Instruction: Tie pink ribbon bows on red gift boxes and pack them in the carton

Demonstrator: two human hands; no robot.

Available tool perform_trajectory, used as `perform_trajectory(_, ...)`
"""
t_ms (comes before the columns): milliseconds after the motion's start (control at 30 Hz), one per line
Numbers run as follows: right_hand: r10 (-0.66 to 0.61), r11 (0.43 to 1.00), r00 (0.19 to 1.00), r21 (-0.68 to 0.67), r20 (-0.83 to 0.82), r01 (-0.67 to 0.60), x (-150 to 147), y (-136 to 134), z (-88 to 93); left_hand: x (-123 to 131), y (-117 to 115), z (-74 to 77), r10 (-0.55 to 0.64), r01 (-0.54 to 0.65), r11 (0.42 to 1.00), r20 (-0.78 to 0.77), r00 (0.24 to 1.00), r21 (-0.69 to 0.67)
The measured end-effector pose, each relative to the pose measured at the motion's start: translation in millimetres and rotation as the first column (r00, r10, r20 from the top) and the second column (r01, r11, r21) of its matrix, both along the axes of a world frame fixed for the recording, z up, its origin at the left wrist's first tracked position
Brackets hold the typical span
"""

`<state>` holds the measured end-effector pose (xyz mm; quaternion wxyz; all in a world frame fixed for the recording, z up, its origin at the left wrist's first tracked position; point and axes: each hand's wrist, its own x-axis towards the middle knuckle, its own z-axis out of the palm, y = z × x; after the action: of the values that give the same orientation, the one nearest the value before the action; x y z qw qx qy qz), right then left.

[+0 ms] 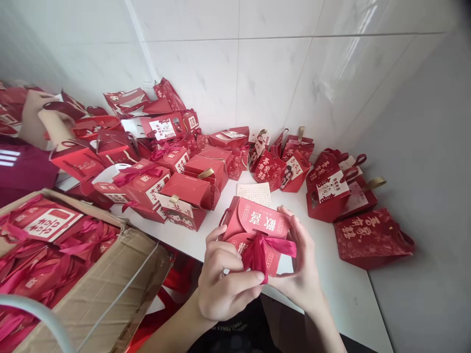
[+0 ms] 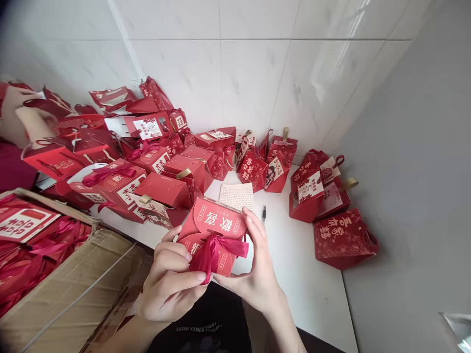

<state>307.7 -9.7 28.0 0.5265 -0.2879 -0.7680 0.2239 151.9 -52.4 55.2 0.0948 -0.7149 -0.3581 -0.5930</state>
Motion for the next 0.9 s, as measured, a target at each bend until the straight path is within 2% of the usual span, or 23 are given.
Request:
perform_trajectory(300,0.099,0.995,0.995,-0.004,-0.014,-0.099,-16.5,5.0,3.4,-10.7,-8.8,3.7,0.072,-0.072,0.997,0.000,0.997,-0.006)
perform_trajectory(400,0.086,0.996,0.996,-0.020,-0.007,-0.086,-19.3,0.6,3.0,-15.9,-18.1,-3.6,0.087,-0.087,0.996,0.022,0.996,0.025)
perform_trajectory(433,0.061,0.997,0.998,-0.038,-0.001,-0.061,-19.2,-1.4,1.4,-19.9,-23.9,-11.6,0.103,-0.105,0.994,0.053,0.993,0.035)
perform_trajectory(500,-0.007,0.996,1.000,-0.093,-0.005,0.007,-16.6,-5.8,-5.0,-33.1,-40.4,-38.0,0.123,-0.124,0.992,0.129,0.984,-0.001)
perform_trajectory(567,-0.066,0.985,0.997,-0.164,-0.035,0.060,-10.7,-10.7,-15.2,-52.6,-60.9,-75.2,0.063,-0.024,0.974,0.167,0.984,-0.224)
perform_trajectory(600,-0.084,0.978,0.995,-0.196,-0.049,0.073,-6.7,-13.3,-21.3,-63.7,-70.7,-95.0,0.035,0.068,0.900,0.227,0.973,-0.431)
perform_trajectory(633,-0.099,0.971,0.993,-0.222,-0.058,0.084,-2.5,-16.1,-27.6,-74.9,-79.0,-113.7,0.121,0.137,0.745,0.334,0.935,-0.653)
perform_trajectory(667,-0.113,0.964,0.992,-0.249,-0.059,0.095,1.7,-19.3,-33.8,-85.6,-84.9,-129.8,0.336,0.180,0.615,0.461,0.821,-0.768)
perform_trajectory(700,-0.127,0.955,0.990,-0.277,-0.055,0.107,5.5,-23.0,-39.5,-95.2,-87.7,-141.9,0.534,0.213,0.556,0.542,0.650,-0.803)
perform_trajectory(733,-0.148,0.943,0.988,-0.308,-0.048,0.126,8.6,-27.3,-44.2,-103.2,-87.3,-149.5,0.662,0.230,0.547,0.584,0.469,-0.805)
perform_trajectory(767,-0.172,0.928,0.984,-0.343,-0.038,0.148,10.6,-32.1,-47.8,-109.4,-83.8,-152.5,0.720,0.208,0.587,0.622,0.309,-0.782)
perform_trajectory(800,-0.197,0.907,0.980,-0.385,-0.029,0.171,11.4,-37.5,-50.0,-113.5,-78.0,-151.4,0.719,0.166,0.641,0.662,0.210,-0.749)
perform_trajectory(833,-0.219,0.883,0.975,-0.430,-0.021,0.189,10.8,-43.3,-50.6,-115.7,-70.9,-147.7,0.693,0.117,0.691,0.699,0.174,-0.714)
perform_trajectory(867,-0.242,0.857,0.970,-0.471,-0.014,0.207,9.0,-49.2,-49.7,-116.3,-63.8,-142.7,0.663,0.073,0.726,0.723,0.192,-0.684)
perform_trajectory(900,-0.269,0.832,0.963,-0.506,-0.008,0.228,6.3,-55.0,-47.5,-115.7,-57.6,-138.2,0.642,0.035,0.742,0.725,0.248,-0.669)
